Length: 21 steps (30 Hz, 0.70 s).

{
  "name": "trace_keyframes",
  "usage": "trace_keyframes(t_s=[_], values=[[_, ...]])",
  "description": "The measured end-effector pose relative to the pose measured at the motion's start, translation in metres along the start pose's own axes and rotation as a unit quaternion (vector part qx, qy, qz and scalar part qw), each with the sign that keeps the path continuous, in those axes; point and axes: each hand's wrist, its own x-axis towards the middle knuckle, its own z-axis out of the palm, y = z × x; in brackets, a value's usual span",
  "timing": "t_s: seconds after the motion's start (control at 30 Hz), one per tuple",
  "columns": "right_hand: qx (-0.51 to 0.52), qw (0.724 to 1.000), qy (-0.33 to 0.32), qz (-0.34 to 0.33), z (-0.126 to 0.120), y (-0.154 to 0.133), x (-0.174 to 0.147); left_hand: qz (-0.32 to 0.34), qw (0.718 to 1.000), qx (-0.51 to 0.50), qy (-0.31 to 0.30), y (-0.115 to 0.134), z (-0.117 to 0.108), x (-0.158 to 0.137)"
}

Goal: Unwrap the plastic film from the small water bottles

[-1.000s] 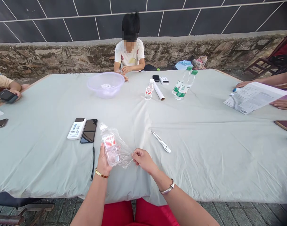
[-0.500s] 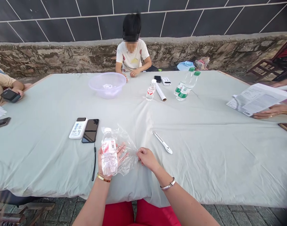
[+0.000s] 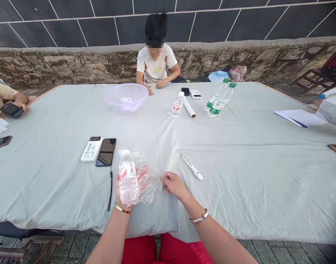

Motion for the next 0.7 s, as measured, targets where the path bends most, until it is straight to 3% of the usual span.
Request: trace_keyframes(t_s=[0.2,0.27,0.4,0.47,0.6,0.7], values=[[0.029,1.0,0.004,0.003,-0.009,-0.004,-0.001,0.012,0.998,-0.002,0.066,0.001,-0.011,0.002],[0.053,0.999,0.003,-0.004,-0.018,-0.008,-0.003,0.013,0.998,0.011,0.059,0.0,-0.015,0.003],[0.048,0.987,0.133,-0.078,-0.031,-0.022,-0.014,-0.006,0.999,-0.024,0.026,-0.004,-0.015,0.004],[0.036,0.979,0.157,-0.127,-0.024,-0.032,-0.023,-0.015,0.999,-0.043,0.006,-0.007,-0.011,0.004],[0.064,0.986,-0.004,-0.151,0.01,-0.045,-0.038,-0.022,0.999,-0.033,-0.022,-0.014,-0.001,0.005],[0.045,0.985,-0.05,-0.157,0.031,-0.045,-0.041,-0.037,0.999,-0.023,-0.027,-0.02,0.004,0.005]])
